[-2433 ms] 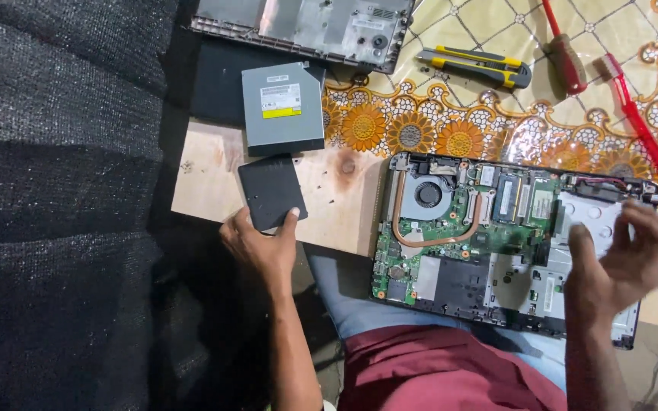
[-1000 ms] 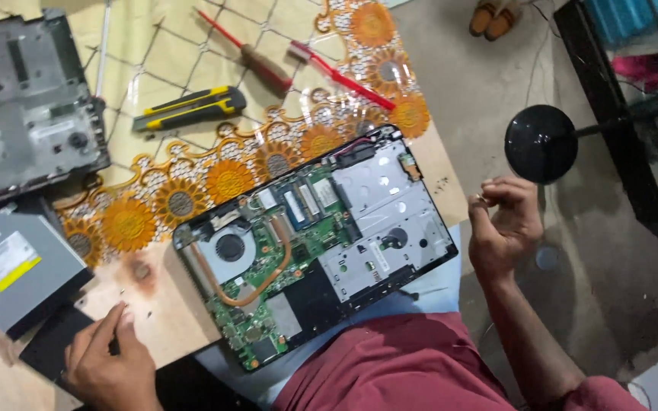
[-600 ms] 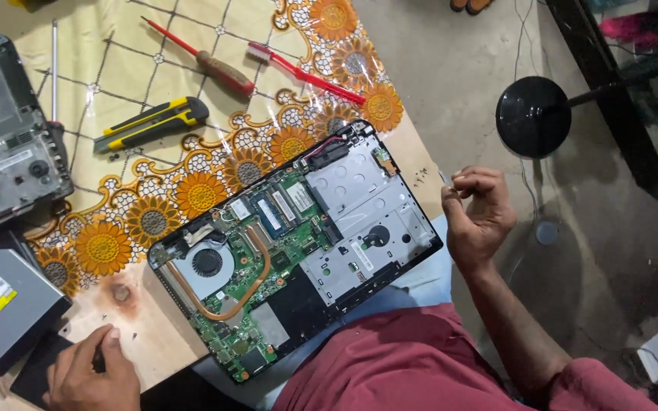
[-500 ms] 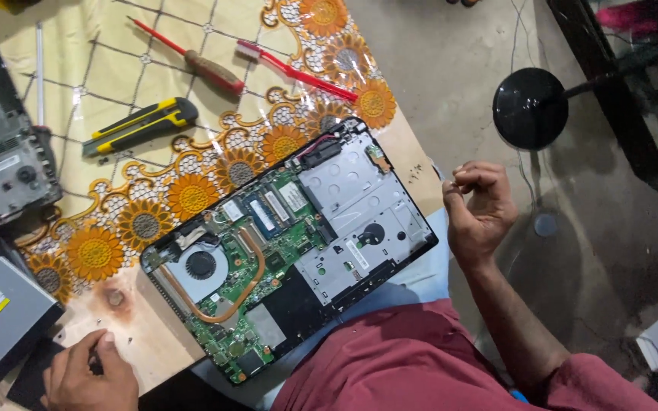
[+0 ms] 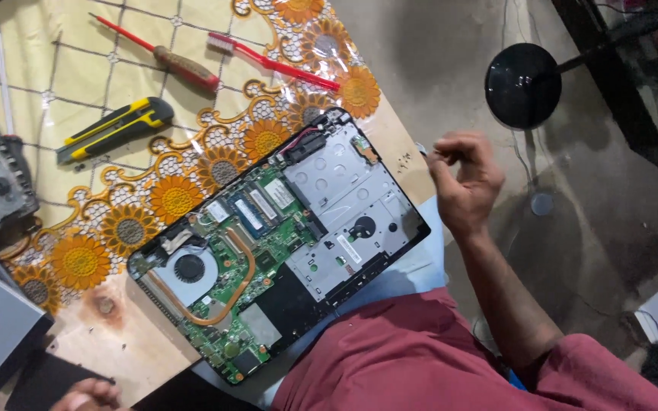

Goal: Disassembling a laptop by removing internal screws with a screwdriver and prying the outer casing apart.

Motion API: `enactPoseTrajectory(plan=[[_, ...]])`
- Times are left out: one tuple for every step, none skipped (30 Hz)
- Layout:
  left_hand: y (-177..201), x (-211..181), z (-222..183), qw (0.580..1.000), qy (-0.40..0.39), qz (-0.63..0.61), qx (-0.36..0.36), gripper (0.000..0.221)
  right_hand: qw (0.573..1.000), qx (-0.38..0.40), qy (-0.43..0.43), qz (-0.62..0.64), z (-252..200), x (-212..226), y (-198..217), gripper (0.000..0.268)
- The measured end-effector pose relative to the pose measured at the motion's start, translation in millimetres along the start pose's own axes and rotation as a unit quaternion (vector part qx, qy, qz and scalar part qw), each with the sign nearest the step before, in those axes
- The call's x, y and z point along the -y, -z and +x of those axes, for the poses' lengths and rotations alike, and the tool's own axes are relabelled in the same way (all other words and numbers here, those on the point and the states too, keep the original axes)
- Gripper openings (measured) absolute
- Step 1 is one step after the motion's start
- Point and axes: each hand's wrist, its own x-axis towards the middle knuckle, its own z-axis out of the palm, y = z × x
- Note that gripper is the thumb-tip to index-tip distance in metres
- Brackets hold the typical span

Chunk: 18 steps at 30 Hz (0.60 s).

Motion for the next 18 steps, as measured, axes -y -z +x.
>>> enactPoseTrajectory(plan=[[-103.9, -26.1, 3.6, 1.0, -0.003, -0.001, -0.005, 0.027, 1.0, 0.003, 0.002, 0.005, 5.8, 1.7, -7.2, 0.012], [-196.4, -75.8, -20.5, 0.985, -0.07, -0.056, -0.145, 0.011, 0.999, 0.036, 0.011, -0.033, 12.6, 4.2, -15.1, 0.011], [-264.2, -144.6, -66.4, 0.944, -0.136, -0.109, -0.28, 0.02, 0.995, 0.069, 0.021, -0.071, 19.1, 7.2, -23.0, 0.011], [-287.3, -153.8, -78.6, 0.942, -0.139, -0.112, -0.285, 0.02, 0.995, 0.071, 0.026, -0.067, 27.0, 8.4, -34.2, 0.011], [-310.7, -162.9, -90.6, 0.951, -0.119, -0.127, -0.255, 0.014, 0.99, 0.107, 0.055, -0.068, 34.7, 9.8, -45.2, 0.011], [-334.4, -172.6, -102.7, 0.959, -0.099, -0.141, -0.224, 0.016, 0.984, 0.142, 0.086, -0.069, 42.2, 11.9, -55.4, 0.013], [-348.5, -169.7, -107.7, 0.957, -0.104, -0.144, -0.228, 0.016, 0.984, 0.142, 0.091, -0.065, 50.3, 9.8, -65.0, 0.013], [-361.8, -167.7, -111.7, 0.967, -0.115, -0.113, -0.195, 0.014, 0.979, 0.157, 0.11, -0.072, 58.5, 8.3, -76.0, 0.014], [-375.3, -165.8, -114.9, 0.975, -0.127, -0.082, -0.161, 0.015, 0.973, 0.172, 0.129, -0.08, 67.0, 7.1, -87.4, 0.016], [-379.8, -163.6, -119.3, 0.974, -0.132, -0.083, -0.167, 0.015, 0.973, 0.174, 0.134, -0.074, 72.7, 5.8, -97.5, 0.016], [-384.3, -161.2, -123.6, 0.984, -0.111, -0.067, -0.12, 0.014, 0.971, 0.181, 0.142, -0.066, 78.1, 5.0, -107.7, 0.017], [-388.3, -158.1, -128.7, 0.992, -0.09, -0.053, -0.07, 0.014, 0.969, 0.188, 0.149, -0.061, 82.6, 5.3, -116.8, 0.019], [-392.2, -159.3, -130.8, 0.991, -0.094, -0.055, -0.076, 0.014, 0.968, 0.189, 0.155, -0.056, 85.4, 9.6, -129.5, 0.019], [-396.8, -160.7, -133.1, 0.992, -0.102, -0.068, -0.04, 0.012, 0.962, 0.214, 0.156, -0.067, 87.7, 12.5, -141.0, 0.016], [-401.9, -161.7, -135.1, 0.991, -0.109, -0.08, -0.004, 0.01, 0.955, 0.238, 0.157, -0.078, 90.0, 15.0, -152.2, 0.013], [-403.0, -162.2, -138.1, 0.991, -0.111, -0.08, -0.007, 0.01, 0.955, 0.238, 0.159, -0.075, 91.4, 20.7, -163.5, 0.013], [-404.3, -162.6, -141.0, 0.992, -0.091, -0.087, -0.003, 0.011, 0.946, 0.28, 0.135, -0.086, 92.9, 26.5, -174.5, 0.017], [-406.0, -164.1, -143.6, 0.993, -0.071, -0.094, 0.001, 0.013, 0.935, 0.322, 0.111, -0.097, 95.3, 32.5, -186.2, 0.022]])
